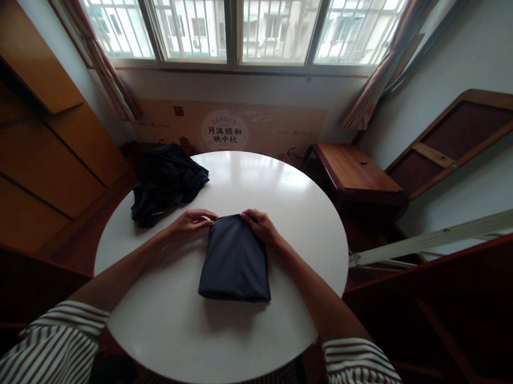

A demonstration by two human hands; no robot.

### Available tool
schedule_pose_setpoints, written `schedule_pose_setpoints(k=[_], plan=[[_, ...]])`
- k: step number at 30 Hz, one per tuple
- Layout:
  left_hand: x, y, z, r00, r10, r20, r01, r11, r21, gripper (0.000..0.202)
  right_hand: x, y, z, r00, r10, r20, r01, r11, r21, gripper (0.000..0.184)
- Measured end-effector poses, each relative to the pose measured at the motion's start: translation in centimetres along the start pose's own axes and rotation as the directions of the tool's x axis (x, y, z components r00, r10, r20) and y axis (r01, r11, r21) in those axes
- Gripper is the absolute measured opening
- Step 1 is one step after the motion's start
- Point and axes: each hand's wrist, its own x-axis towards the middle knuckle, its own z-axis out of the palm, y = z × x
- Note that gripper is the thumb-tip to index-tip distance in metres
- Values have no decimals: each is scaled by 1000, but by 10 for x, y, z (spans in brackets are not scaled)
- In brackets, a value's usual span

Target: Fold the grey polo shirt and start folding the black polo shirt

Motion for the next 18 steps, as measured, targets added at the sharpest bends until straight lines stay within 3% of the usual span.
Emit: schedule_pose_setpoints(k=[3,7,10,12,14,16,18], plan=[[1,-7,1,1000,1,-29,-2,999,-42,34,0,4,2,1000,-5,-2,5,1000,-6,38],[3,-11,5,995,0,-100,7,997,70,29,2,6,0,998,-54,-12,53,996,-69,34],[3,-10,6,992,28,-125,-8,987,158,28,1,-13,-5,983,-179,-50,165,965,-202,32],[3,-8,6,991,55,-119,-32,982,184,28,-5,-39,-7,962,-270,38,270,925,-266,32],[3,-7,6,991,77,-113,-51,974,219,28,-17,-71,-2,903,-337,265,400,885,-239,36],[4,-7,6,990,81,-113,-49,965,259,28,-35,-98,9,783,-369,500,508,844,-173,47],[4,-8,6,990,68,-121,-32,960,279,30,-54,-114,22,692,-359,626,560,815,-151,61]])
